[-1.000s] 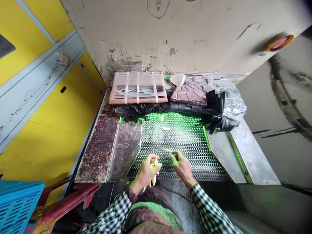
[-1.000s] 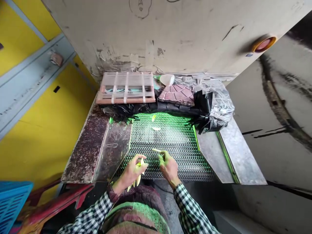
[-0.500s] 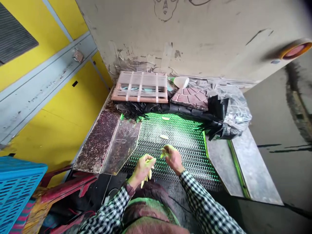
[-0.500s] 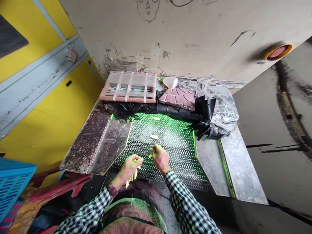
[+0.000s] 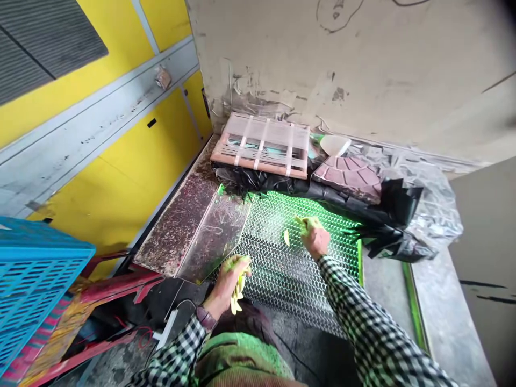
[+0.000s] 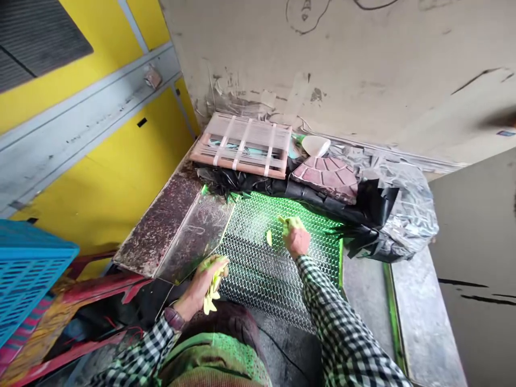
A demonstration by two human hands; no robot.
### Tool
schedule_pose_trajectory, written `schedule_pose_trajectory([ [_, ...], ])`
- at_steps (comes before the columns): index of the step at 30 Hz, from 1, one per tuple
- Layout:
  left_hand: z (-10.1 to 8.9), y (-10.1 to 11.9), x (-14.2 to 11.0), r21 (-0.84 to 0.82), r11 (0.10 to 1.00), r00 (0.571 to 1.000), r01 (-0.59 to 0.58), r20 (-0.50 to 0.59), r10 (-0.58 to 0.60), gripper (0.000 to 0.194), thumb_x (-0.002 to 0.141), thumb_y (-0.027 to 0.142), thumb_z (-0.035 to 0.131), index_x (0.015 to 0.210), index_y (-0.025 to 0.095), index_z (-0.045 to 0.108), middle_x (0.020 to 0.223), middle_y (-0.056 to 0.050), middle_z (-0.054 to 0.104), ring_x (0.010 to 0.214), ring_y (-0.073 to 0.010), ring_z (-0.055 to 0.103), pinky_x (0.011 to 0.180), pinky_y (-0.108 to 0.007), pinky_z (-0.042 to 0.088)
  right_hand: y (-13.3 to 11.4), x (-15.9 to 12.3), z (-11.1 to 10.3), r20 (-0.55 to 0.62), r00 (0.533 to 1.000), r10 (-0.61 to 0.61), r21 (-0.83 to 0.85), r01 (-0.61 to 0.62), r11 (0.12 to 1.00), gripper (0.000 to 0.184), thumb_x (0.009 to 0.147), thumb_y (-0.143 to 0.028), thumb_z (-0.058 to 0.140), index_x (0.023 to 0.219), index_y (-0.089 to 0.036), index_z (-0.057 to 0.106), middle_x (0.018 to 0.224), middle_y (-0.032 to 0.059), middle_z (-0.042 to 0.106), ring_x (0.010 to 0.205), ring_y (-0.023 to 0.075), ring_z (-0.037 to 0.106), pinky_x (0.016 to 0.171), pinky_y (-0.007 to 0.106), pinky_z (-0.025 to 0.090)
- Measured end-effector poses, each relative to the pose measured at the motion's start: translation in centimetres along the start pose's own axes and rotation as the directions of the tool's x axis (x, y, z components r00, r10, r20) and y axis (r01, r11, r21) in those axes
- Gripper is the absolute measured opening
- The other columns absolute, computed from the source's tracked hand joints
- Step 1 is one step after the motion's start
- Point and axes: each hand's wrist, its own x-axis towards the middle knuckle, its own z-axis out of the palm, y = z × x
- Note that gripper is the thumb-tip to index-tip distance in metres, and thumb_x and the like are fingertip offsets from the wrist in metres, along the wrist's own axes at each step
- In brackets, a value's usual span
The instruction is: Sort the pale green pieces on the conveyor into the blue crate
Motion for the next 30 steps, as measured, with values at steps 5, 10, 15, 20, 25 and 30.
schedule_pose_trajectory([
  [5, 0.5, 0.1, 1.2, -0.119, 0.985, 0.992, 0.125, 0.015, -0.125, 0.039, 0.077, 0.053, 0.076, 0.091, 0.018, 0.064, 0.072, 0.004, 0.062, 0.044, -0.0045, 0.041, 0.039, -0.017, 0.028, 1.1, 0.0, -2.4, -0.013, 0.986, 0.165, 0.022, -0.165, 0.986, 0.025, 0.097, -0.032, 0.046, 0.096, -0.016, 0.065, 0.085, 0.0078, 0.064, 0.067, 0.0174, 0.05, 0.06, 0.03, 0.031],
  [10, 2.2, 1.0, 3.8, -0.426, 0.894, 0.99, 0.136, 0.095, -0.105, 0.045, 0.073, 0.051, 0.079, 0.097, 0.02, 0.058, 0.074, 0.007, 0.057, 0.044, -0.0018, 0.037, 0.041, -0.015, 0.028, -3.2, -6.2, -4.1, 0.184, 0.966, 0.181, 0.448, -0.247, 0.859, 0.041, 0.1, -0.053, 0.045, 0.112, -0.017, 0.062, 0.089, 0.0085, 0.066, 0.07, 0.021, 0.059, 0.059, 0.032, 0.044],
  [15, 4.6, 1.5, 5.5, -0.534, 0.841, 0.995, 0.084, 0.091, -0.041, 0.044, 0.076, 0.054, 0.076, 0.092, 0.021, 0.05, 0.069, 0.009, 0.049, 0.044, -0.0025, 0.033, 0.04, -0.016, 0.027, -10.0, -14.7, -2.0, 0.564, 0.81, -0.159, 0.741, -0.412, 0.53, 0.045, 0.096, -0.065, 0.056, 0.109, -0.022, 0.062, 0.095, 0.0059, 0.068, 0.072, 0.0189, 0.065, 0.054, 0.029, 0.049],
  [20, 5.1, 1.4, 5.8, -0.593, 0.805, 0.996, 0.034, 0.089, 0.024, 0.039, 0.078, 0.046, 0.077, 0.093, 0.021, 0.052, 0.073, 0.008, 0.048, 0.047, -0.0022, 0.032, 0.041, -0.015, 0.029, -10.7, -16.7, 0.2, 0.504, 0.862, 0.052, 0.808, -0.492, 0.324, 0.044, 0.088, -0.064, 0.068, 0.088, -0.022, 0.057, 0.063, -0.0038, 0.056, 0.049, 0.0114, 0.049, 0.044, 0.023, 0.04],
  [25, 3.8, 1.9, 6.2, -0.496, 0.868, 0.998, -0.004, 0.049, 0.033, 0.039, 0.08, 0.052, 0.076, 0.092, 0.02, 0.056, 0.068, 0.009, 0.047, 0.043, -0.0018, 0.03, 0.039, -0.016, 0.026, -7.8, -16.2, -0.2, 0.482, 0.852, 0.203, 0.814, -0.522, 0.257, 0.048, 0.079, -0.063, 0.077, 0.087, -0.022, 0.056, 0.065, -0.0036, 0.057, 0.049, 0.0111, 0.049, 0.041, 0.022, 0.037],
  [30, 3.5, -0.3, 4.6, 0.071, 0.997, 0.964, -0.042, 0.264, 0.022, 0.041, 0.077, 0.053, 0.08, 0.09, 0.016, 0.07, 0.069, 0.001, 0.063, 0.045, -0.007, 0.046, 0.042, -0.021, 0.032, -6.3, -15.5, -1.5, 0.45, 0.882, 0.14, 0.827, -0.471, 0.308, 0.043, 0.083, -0.061, 0.075, 0.089, -0.022, 0.058, 0.063, -0.0044, 0.055, 0.05, 0.0116, 0.048, 0.043, 0.023, 0.038],
])
